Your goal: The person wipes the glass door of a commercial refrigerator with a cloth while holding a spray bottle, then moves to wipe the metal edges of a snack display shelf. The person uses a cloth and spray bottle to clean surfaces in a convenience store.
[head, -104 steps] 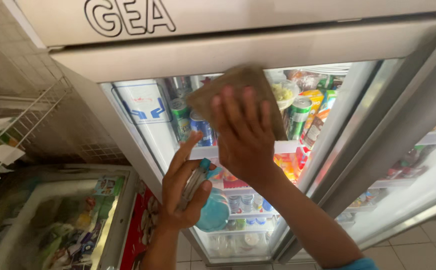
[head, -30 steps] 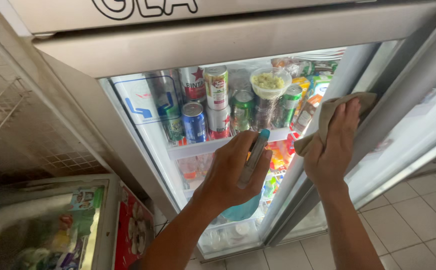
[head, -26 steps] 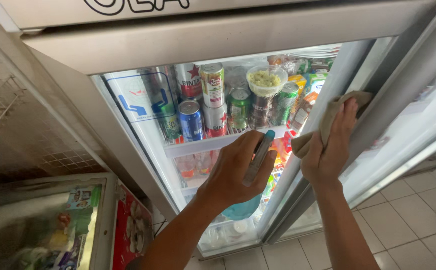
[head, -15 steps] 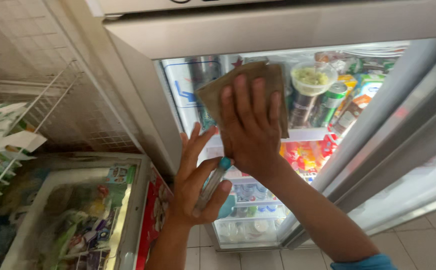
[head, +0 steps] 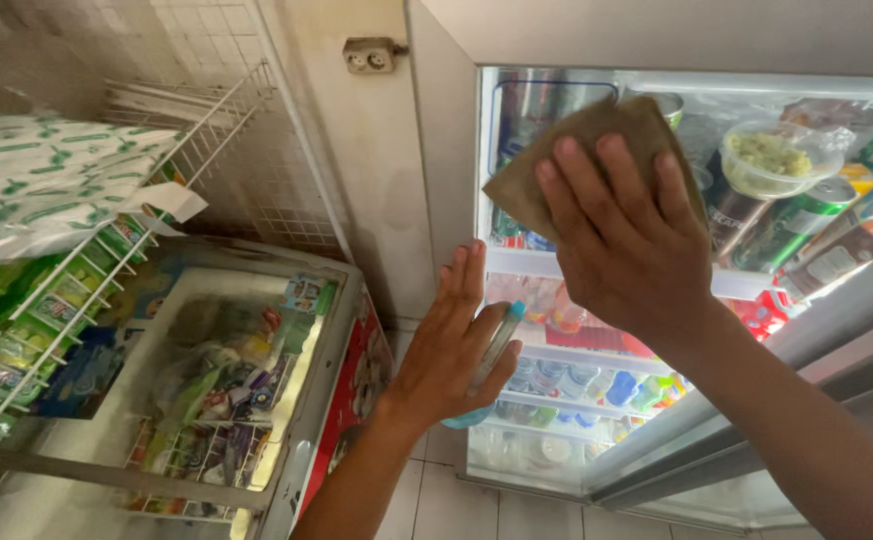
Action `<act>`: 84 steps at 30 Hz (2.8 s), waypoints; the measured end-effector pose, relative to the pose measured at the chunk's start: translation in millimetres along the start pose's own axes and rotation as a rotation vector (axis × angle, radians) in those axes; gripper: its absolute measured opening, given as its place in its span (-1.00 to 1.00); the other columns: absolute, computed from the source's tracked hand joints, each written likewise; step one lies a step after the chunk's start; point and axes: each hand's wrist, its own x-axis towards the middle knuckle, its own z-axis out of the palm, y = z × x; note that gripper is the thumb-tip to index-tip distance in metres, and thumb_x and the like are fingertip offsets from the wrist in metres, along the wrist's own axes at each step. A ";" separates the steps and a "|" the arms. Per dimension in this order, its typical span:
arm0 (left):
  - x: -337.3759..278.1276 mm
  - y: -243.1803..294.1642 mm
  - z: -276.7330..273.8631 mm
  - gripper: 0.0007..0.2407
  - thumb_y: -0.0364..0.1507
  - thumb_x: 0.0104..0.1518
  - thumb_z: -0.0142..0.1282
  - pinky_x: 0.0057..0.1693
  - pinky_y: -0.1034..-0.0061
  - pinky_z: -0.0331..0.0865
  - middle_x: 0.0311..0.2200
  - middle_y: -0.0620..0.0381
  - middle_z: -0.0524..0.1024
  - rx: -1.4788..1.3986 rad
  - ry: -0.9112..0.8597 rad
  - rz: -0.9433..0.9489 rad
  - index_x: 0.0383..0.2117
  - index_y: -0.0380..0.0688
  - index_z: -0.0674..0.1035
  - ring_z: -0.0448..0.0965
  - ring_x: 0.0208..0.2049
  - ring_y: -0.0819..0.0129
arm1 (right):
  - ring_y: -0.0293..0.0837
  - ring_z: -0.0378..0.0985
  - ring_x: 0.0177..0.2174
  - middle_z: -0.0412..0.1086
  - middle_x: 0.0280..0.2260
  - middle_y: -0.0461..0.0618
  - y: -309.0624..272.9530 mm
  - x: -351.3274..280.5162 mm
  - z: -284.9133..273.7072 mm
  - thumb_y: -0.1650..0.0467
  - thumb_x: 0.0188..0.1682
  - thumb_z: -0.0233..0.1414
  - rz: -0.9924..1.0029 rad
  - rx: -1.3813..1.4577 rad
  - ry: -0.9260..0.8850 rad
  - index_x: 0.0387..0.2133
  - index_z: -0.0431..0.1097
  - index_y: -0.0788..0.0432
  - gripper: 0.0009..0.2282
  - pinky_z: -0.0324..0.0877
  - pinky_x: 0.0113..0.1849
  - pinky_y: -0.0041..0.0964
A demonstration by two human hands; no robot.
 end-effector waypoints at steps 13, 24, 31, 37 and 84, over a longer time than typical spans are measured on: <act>-39.5 -9.0 26.7 -0.75 -0.42 0.15 0.19 0.46 -0.19 -0.02 0.39 -0.57 -0.05 -0.073 0.079 -0.005 -0.15 -0.37 0.57 -0.02 0.43 -0.54 | -0.25 0.12 0.30 0.15 0.35 -0.28 -48.5 -62.9 12.4 0.33 0.06 -0.10 -0.285 0.027 -0.129 0.33 0.25 -0.06 -0.51 -0.24 0.31 -0.09; -24.2 1.1 16.2 -0.73 -0.37 0.13 0.21 0.46 -0.20 -0.02 0.37 -0.42 0.04 0.029 0.127 0.042 -0.12 -0.30 0.58 0.06 0.41 -0.41 | -0.06 0.25 0.27 0.31 0.28 -0.06 -28.7 -18.6 8.3 0.38 0.15 -0.08 -0.138 0.060 -0.037 0.26 0.40 0.07 -0.61 -0.08 0.30 0.01; -17.5 9.8 38.1 -0.75 -0.34 0.14 0.19 0.43 -0.12 0.03 0.41 -0.28 0.09 0.222 -0.140 0.032 -0.20 -0.27 0.55 0.07 0.43 -0.23 | -0.19 0.29 0.23 0.30 0.25 -0.20 -16.4 -93.2 -1.0 0.37 0.16 -0.04 -0.200 0.115 -0.048 0.25 0.38 -0.04 -0.63 -0.03 0.28 -0.04; 6.9 18.5 32.5 -0.70 -0.31 0.13 0.19 0.42 -0.16 -0.03 0.42 -0.23 0.06 0.273 -0.120 0.107 -0.13 -0.27 0.55 0.07 0.43 -0.22 | -0.23 0.31 0.24 0.34 0.25 -0.22 4.0 -87.0 -4.9 0.38 0.10 -0.04 -0.202 0.055 -0.093 0.24 0.40 -0.01 -0.60 -0.07 0.30 -0.09; 90.2 109.3 151.6 -0.70 -0.32 0.06 0.16 0.39 0.15 0.05 0.37 -0.07 0.23 0.127 -0.196 0.395 -0.23 -0.38 0.58 0.29 0.25 0.06 | 0.64 -0.20 0.35 -0.14 0.36 0.57 38.6 -206.7 -42.2 0.27 0.24 -0.12 0.609 0.282 -0.203 0.28 0.10 0.55 -0.47 -0.15 0.32 0.48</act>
